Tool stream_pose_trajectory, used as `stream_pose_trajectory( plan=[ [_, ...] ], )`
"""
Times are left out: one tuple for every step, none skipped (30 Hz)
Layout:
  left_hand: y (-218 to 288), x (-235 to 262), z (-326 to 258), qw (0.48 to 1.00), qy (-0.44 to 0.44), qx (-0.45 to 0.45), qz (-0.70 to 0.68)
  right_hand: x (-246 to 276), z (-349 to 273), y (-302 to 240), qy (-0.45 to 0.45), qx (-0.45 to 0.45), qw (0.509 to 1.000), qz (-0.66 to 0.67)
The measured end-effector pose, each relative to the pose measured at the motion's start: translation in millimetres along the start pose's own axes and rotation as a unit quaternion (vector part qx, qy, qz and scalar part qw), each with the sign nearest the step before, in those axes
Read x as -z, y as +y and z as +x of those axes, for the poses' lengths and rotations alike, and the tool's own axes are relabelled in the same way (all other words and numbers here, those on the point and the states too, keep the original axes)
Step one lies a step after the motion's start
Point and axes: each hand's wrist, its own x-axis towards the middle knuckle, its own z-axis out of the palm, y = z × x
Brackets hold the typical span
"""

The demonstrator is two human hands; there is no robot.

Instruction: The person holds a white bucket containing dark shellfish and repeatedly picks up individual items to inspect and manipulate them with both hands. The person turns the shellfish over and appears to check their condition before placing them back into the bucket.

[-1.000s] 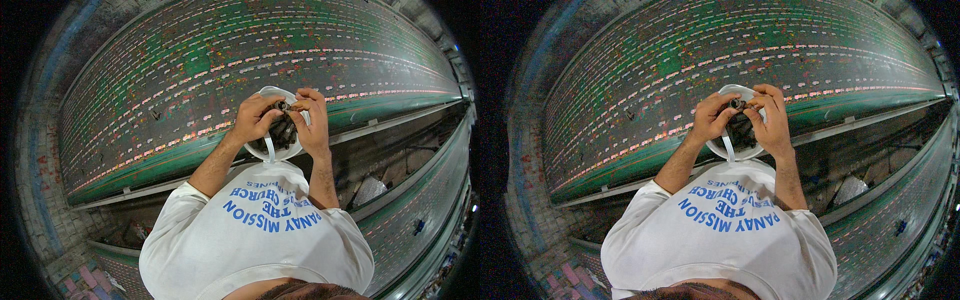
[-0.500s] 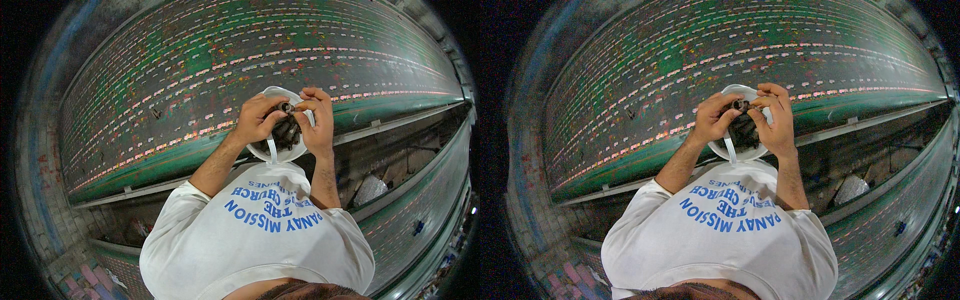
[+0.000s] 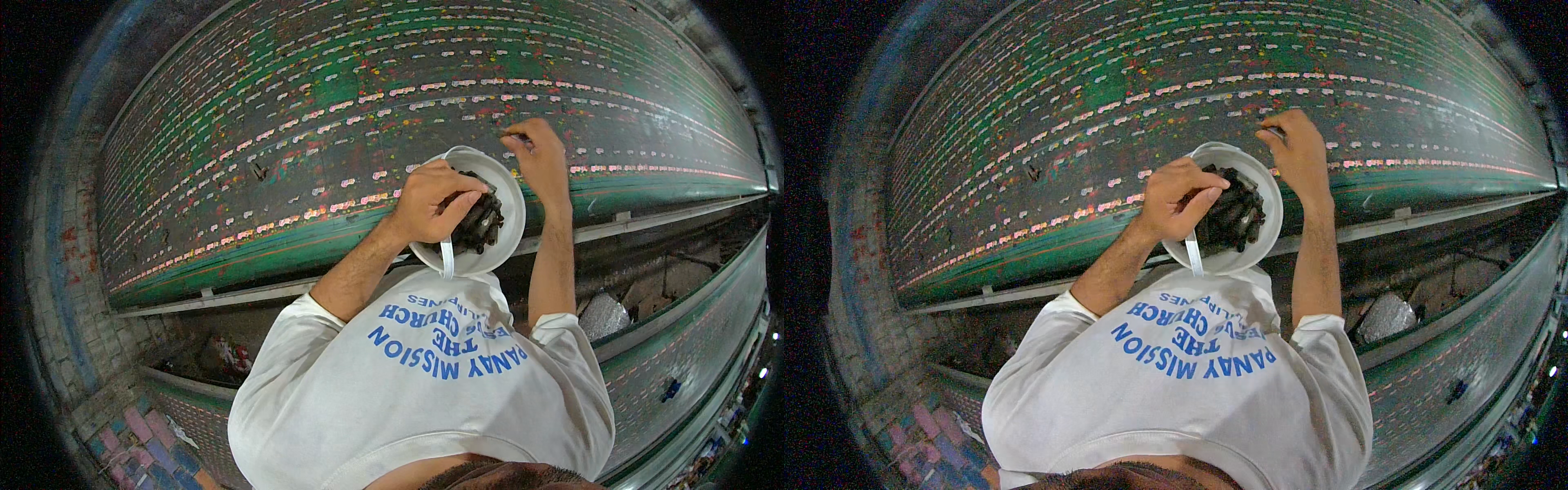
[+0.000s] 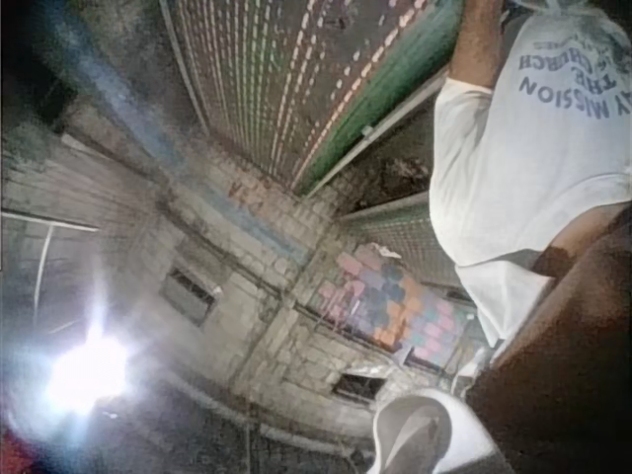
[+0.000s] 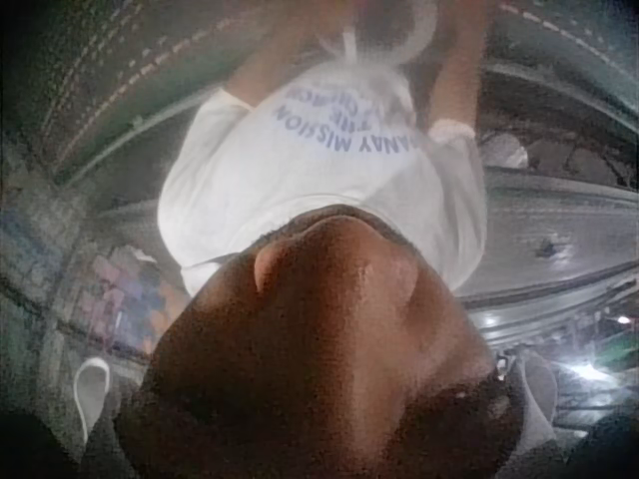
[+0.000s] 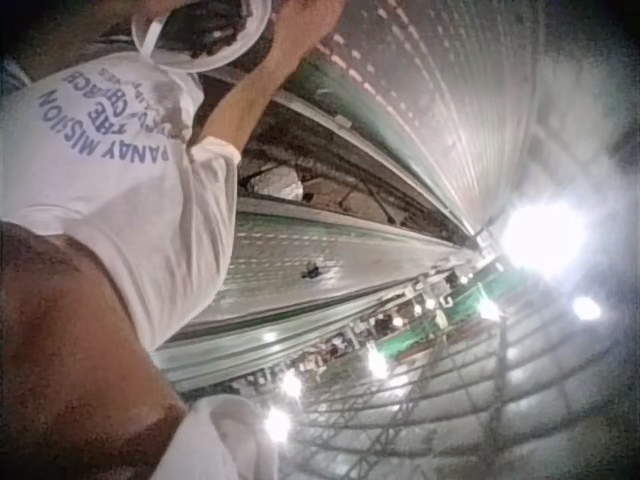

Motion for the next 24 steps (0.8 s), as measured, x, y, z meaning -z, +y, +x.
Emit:
stream_pose_trajectory(
  plan=[
    [1.9, 1.4, 1.7, 1.0, -0.005, 0.009, 0.003, -10.2, 6.3, 15.1, -0.036, -0.007, 0.999, -0.009],
    [5.0, 3.3, 2.3, 1.0, -0.011, 0.018, 0.005, -20.4, 11.7, 24.6, -0.047, 0.01, 0.999, -0.024],
    [6.5, 4.3, 4.5, 1.0, -0.016, 0.025, 0.007, -29.5, 18.3, 30.5, -0.058, 0.028, 0.997, -0.039],
    [5.4, 4.1, 5.8, 1.0, -0.017, 0.02, 0.001, -37.0, 24.8, 36.7, -0.067, 0.045, 0.995, -0.055],
    [3.7, 3.8, 4.3, 1.0, -0.016, 0.017, -0.002, -44.4, 32.5, 40.4, -0.088, 0.037, 0.994, -0.057],
    [1.8, 3.5, 3.5, 1.0, -0.017, 0.013, -0.008, -50.5, 38.8, 41.4, -0.107, 0.028, 0.992, -0.059],
    [0.4, 3.5, 4.8, 1.0, -0.022, 0.009, -0.013, -54.2, 42.4, 42.8, -0.125, 0.018, 0.99, -0.061],
    [-0.2, 4.9, 3.9, 1.0, -0.026, 0.008, -0.015, -56.5, 44.9, 36.3, -0.102, 0.013, 0.994, -0.041],
    [-0.4, 5.8, 3.6, 0.999, -0.031, 0.006, -0.019, -56.4, 47.5, 30.4, -0.077, 0.008, 0.997, -0.021],
    [0.2, 6.0, 4.4, 0.999, -0.035, 0.007, -0.021, -54.5, 49.3, 25.0, -0.051, 0.001, 0.999, -0.002],
    [1.5, 6.4, 4.7, 0.999, -0.037, 0.008, -0.021, -49.1, 49.7, 13.6, -0.034, -0.014, 0.999, 0.007],
    [2.3, 7.8, 3.8, 0.999, -0.034, 0.008, -0.022, -40.9, 48.2, -2.8, -0.019, -0.026, 0.999, 0.013],
    [1.9, 8.9, 1.4, 0.999, -0.03, 0.011, -0.02, -33.2, 43.0, -17.0, -0.004, -0.038, 0.999, 0.02],
    [1.4, 8.5, 0.8, 0.999, -0.026, 0.011, -0.02, -22.6, 34.9, -30.3, 0.001, -0.035, 0.999, 0.022],
    [0.5, 7.7, 0.8, 1.0, -0.021, 0.011, -0.019, -11.9, 23.8, -43.9, 0.005, -0.032, 0.999, 0.025],
    [-1.5, 5.9, 1.1, 0.999, -0.007, 0.001, -0.031, -3.3, 11.9, -53.9, 0.011, -0.03, 0.999, 0.026],
    [-2.8, 4.5, 1.2, 0.999, 0.005, -0.008, -0.043, 2.3, -1.5, -61.6, -0.001, -0.029, 0.999, 0.029],
    [-3.5, 3.2, 0.5, 0.998, 0.014, -0.015, -0.056, 5.0, -18.0, -66.8, -0.011, -0.032, 0.999, 0.032],
    [-4.9, 3.6, 1.1, 0.997, 0.019, -0.02, -0.068, 5.7, -27.9, -69.0, -0.022, -0.036, 0.998, 0.036],
    [-5.9, 4.5, -1.0, 0.996, 0.02, -0.022, -0.081, 4.3, -37.6, -69.2, -0.025, -0.037, 0.999, 0.03],
    [-6.6, 5.7, -2.7, 0.995, 0.021, -0.023, -0.095, 2.3, -47.8, -69.5, -0.028, -0.039, 0.999, 0.025],
    [-6.7, 7.0, -4.0, 0.994, 0.029, -0.011, -0.108, 0.0, -58.0, -70.2, -0.032, -0.04, 0.998, 0.02],
    [-7.7, 8.3, -5.4, 0.992, 0.033, 0.004, -0.122, -1.0, -65.4, -69.4, -0.018, -0.038, 0.999, 0.013],
    [-8.7, 10.2, -8.0, 0.99, 0.036, 0.019, -0.136, -2.6, -71.9, -69.5, -0.005, -0.036, 0.999, 0.006]
  ],
)
